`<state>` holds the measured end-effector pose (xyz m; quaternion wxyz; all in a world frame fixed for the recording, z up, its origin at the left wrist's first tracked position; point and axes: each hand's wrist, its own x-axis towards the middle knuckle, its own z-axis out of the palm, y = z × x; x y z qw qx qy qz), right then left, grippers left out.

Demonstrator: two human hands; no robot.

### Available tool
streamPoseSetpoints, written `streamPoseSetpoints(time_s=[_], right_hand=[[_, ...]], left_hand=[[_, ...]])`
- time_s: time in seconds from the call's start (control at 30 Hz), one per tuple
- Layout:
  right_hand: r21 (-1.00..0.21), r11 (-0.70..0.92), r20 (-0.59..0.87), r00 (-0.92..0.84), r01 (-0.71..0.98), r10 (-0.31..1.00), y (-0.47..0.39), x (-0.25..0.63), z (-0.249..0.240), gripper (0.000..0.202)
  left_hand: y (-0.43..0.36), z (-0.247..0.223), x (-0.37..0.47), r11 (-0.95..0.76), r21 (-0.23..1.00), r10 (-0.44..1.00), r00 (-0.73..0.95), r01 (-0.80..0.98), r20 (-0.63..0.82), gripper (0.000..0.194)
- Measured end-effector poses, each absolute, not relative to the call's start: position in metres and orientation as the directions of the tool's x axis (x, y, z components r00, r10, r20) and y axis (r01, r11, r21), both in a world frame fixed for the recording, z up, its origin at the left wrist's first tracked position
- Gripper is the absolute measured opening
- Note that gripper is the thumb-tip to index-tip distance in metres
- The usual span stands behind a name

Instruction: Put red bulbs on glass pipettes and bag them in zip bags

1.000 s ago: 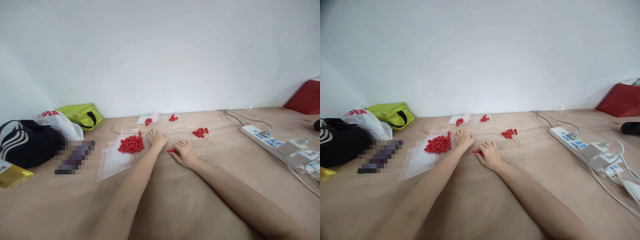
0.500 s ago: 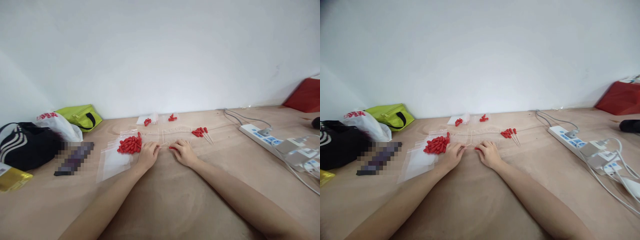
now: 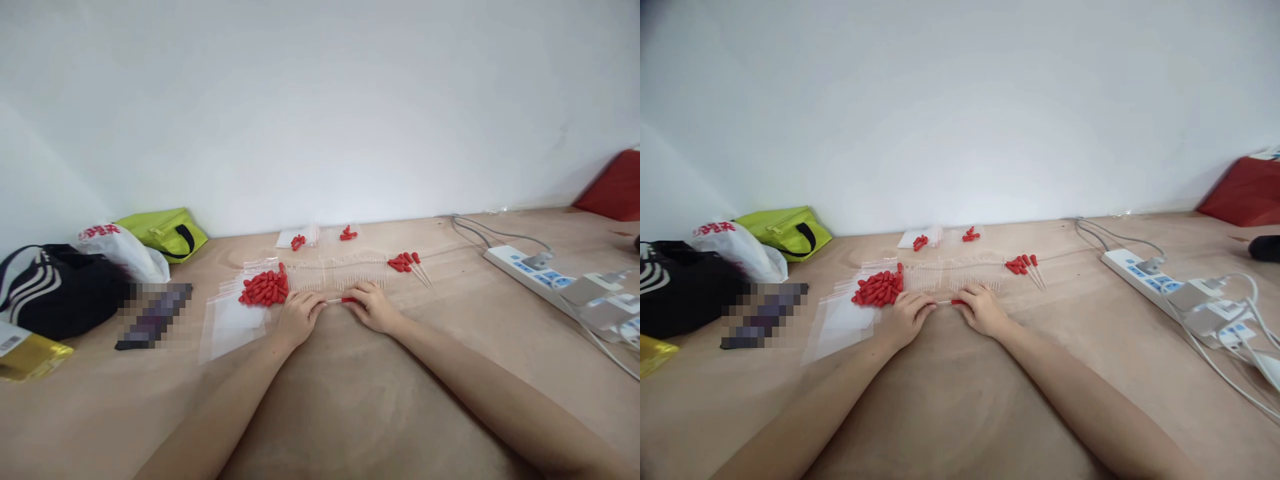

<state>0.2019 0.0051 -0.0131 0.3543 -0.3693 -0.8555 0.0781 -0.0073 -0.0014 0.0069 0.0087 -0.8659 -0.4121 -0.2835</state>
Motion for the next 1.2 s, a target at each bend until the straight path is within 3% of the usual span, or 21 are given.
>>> streamPoseSetpoints(time_s=[0.3,0.67,1.2], right_hand=[[-0.466,0.761,0.611,-0.458,0.452,0.646,0.0065,0.2004,-0.0125,0.020],[-0.415,0.837,0.664,-0.511,0.356,0.547,0.0061,0.2030,-0.0106,0.021],[-0.281,0.848,0.605,-0.604,0.449,0.520,0.0025,0.2020,-0.0101,0.019]], left_hand=[[0.0009,0.0032,-0.0078,-0.731,0.252,0.653,0.543,0.634,0.528,0.021],[-0.0014,0.0036,-0.0069,-0.731,0.242,0.660,0.571,0.638,0.489,0.021],[-0.0076,0.0020,-0.0031,-0.751,0.171,0.623,0.600,0.638,0.501,0.022]])
